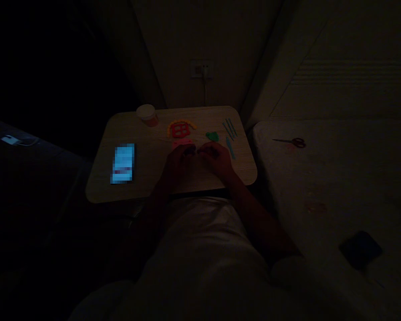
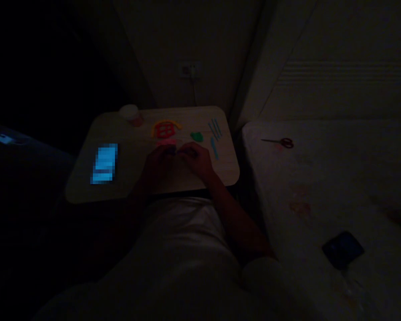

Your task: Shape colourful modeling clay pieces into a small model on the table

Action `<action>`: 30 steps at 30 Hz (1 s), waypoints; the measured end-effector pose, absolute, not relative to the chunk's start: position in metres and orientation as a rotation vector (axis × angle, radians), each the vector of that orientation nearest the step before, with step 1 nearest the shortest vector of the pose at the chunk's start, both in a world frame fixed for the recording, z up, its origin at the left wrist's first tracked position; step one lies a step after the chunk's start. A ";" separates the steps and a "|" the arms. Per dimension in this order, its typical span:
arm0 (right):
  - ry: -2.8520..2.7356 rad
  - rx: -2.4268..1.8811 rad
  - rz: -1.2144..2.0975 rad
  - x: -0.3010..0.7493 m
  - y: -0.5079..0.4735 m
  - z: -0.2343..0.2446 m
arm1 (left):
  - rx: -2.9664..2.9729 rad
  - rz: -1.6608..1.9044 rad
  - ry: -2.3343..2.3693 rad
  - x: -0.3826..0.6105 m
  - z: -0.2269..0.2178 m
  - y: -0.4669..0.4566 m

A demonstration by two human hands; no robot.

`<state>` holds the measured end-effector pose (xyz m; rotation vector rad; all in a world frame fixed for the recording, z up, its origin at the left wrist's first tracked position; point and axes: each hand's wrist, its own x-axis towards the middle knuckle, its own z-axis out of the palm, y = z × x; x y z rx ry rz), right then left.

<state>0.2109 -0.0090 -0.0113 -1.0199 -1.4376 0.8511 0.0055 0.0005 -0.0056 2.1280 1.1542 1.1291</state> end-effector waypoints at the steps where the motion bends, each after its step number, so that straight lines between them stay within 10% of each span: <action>1: -1.443 -1.022 0.849 0.211 -0.009 -0.011 | 2.126 1.127 1.158 0.005 -0.006 0.001; 30: -1.601 -1.027 0.882 0.213 -0.005 -0.009 | 2.198 0.984 1.136 0.001 -0.002 -0.001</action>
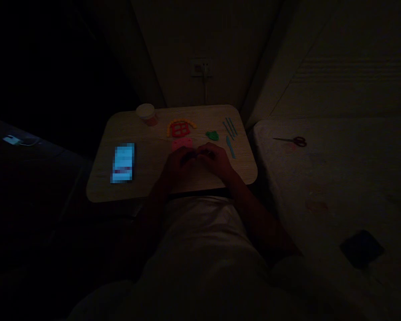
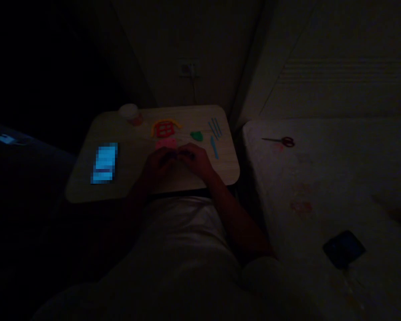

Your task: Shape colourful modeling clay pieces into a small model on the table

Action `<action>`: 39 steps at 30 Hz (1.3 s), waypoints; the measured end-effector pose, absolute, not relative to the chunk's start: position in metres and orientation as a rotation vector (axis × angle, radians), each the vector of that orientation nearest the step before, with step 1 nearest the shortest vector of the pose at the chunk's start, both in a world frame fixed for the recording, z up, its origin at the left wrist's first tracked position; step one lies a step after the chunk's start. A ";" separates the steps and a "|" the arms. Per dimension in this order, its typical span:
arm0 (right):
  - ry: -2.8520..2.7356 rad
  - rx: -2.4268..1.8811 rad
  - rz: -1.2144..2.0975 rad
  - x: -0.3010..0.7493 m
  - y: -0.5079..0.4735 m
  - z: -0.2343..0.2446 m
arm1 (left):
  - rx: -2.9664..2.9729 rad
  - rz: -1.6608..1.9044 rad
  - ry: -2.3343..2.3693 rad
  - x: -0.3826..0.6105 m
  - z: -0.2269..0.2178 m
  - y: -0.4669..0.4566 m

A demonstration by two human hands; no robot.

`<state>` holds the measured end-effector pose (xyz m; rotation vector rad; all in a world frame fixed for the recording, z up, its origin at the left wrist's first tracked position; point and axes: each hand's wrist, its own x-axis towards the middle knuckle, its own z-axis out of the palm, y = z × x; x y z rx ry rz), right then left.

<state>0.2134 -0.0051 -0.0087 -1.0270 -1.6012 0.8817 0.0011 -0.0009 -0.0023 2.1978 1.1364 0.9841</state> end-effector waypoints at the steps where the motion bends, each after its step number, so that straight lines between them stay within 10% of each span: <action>1: -1.599 -1.025 0.891 0.213 -0.005 -0.009 | 2.202 0.987 1.126 0.001 -0.002 -0.001; 20: -1.092 -1.249 0.393 0.227 -0.005 -0.015 | 2.393 0.923 1.426 0.007 -0.002 -0.004; 39: -1.781 -1.775 -0.039 0.250 0.031 0.016 | 2.504 0.797 1.478 0.006 0.000 -0.009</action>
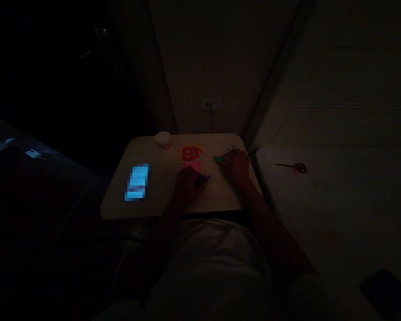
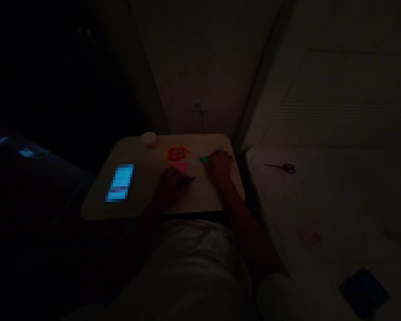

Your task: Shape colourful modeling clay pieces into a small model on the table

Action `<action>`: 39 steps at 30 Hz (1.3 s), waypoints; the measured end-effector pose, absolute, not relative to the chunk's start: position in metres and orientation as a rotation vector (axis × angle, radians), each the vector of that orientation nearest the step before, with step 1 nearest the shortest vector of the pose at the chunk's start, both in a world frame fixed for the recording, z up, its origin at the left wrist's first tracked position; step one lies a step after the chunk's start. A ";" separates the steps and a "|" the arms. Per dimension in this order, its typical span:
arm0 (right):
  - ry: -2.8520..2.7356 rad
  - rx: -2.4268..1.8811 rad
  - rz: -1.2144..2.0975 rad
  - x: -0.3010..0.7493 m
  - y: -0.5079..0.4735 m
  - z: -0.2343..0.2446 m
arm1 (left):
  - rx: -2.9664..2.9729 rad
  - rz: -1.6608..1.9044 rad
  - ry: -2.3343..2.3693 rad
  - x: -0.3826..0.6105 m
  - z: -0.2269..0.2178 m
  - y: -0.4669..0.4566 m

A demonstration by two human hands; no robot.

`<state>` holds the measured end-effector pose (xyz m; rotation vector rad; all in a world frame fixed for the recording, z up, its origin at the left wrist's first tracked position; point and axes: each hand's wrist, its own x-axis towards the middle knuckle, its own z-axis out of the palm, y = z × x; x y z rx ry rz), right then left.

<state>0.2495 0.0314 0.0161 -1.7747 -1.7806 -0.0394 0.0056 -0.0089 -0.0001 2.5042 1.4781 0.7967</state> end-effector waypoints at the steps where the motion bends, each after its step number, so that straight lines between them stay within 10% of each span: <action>1: -1.822 -1.775 -0.055 0.248 0.035 0.017 | 2.506 0.790 1.469 0.006 0.001 -0.009; 39: -1.382 -1.242 0.722 0.220 0.002 -0.008 | 2.131 1.127 0.884 0.044 0.014 0.061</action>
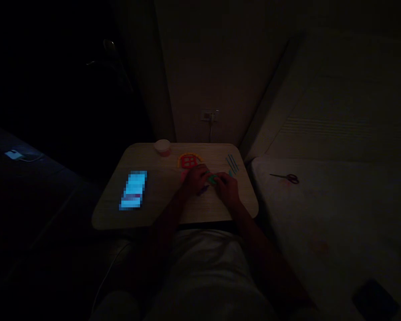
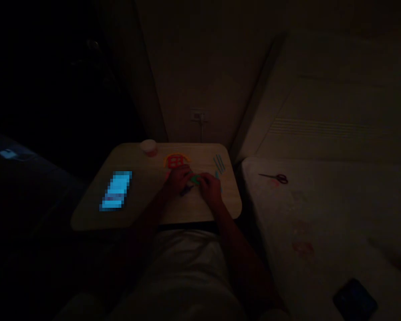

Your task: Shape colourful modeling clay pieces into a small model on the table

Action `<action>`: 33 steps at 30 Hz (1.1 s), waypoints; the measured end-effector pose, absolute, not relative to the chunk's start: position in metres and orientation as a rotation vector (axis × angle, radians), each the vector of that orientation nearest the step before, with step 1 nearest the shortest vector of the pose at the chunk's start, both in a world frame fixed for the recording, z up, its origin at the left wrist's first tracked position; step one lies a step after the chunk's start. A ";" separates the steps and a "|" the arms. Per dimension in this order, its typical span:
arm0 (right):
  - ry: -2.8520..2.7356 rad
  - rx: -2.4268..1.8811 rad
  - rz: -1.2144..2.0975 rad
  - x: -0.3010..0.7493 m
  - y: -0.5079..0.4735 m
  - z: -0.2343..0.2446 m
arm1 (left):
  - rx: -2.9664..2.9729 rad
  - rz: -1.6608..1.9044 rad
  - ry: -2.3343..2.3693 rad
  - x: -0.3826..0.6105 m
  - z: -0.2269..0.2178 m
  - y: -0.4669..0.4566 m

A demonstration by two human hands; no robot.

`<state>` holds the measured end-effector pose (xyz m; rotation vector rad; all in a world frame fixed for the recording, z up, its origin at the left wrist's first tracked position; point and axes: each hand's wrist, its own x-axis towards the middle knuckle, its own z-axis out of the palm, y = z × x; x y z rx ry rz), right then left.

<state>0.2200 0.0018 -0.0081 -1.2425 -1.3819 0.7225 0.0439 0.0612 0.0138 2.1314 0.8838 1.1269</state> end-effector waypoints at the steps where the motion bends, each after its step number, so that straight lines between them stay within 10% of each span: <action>1: -1.379 -1.238 0.720 0.220 0.002 -0.008 | 2.110 1.155 0.891 0.044 0.012 0.061; 25: -1.265 -1.102 0.844 0.219 0.007 -0.022 | 1.939 1.229 0.925 0.036 -0.004 0.052; 33: -1.241 -1.182 0.811 0.218 0.006 -0.019 | 1.612 1.747 1.139 -0.008 0.046 0.087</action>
